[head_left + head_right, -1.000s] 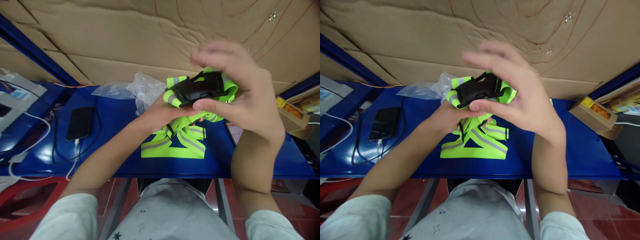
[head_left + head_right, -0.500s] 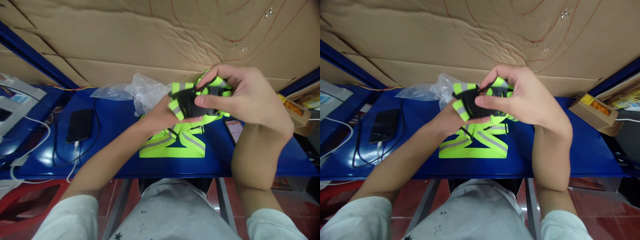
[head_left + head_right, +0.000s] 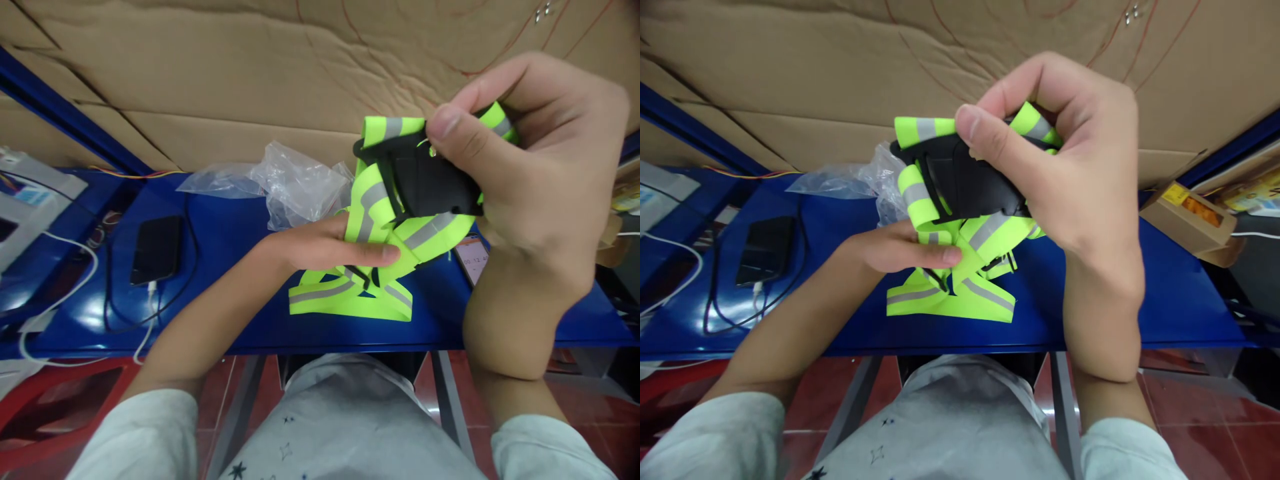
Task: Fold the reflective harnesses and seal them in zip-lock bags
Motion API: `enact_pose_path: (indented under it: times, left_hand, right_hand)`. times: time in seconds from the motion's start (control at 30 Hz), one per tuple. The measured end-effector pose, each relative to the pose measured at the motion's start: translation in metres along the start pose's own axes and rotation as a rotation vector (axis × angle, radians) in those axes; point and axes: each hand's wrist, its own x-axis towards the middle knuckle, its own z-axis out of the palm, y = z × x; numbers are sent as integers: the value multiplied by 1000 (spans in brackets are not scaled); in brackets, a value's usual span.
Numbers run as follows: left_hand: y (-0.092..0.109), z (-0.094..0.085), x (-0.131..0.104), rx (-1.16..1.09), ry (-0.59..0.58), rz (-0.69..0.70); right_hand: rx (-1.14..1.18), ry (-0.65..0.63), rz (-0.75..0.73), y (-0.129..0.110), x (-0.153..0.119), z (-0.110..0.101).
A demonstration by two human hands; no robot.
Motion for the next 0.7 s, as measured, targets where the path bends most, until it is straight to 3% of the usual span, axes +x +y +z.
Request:
enact_pose_path:
  times: [0.13,0.23,0.37,0.43,0.57,0.7]
  left_hand:
    - [7,-4,-4,86,-99,18]
    - [0,5,0,-20,-121,55]
    - [-18,19,11,-262,74,102]
    - [-25,23,14,-449,44,67]
    - [-23,25,14,-686,-44,21]
    - [-9,24,9,-696,-27,-1]
  right_hand:
    - [274,-98,105,15,9,2]
    - [356,-88,132,20,12,10]
    - [59,103,-74,15,9,15]
    - [-139,99,-175,11,5,13]
    - [-408,-46,-458,9,-3,8]
    - [-513,35,-640,16,-9,12]
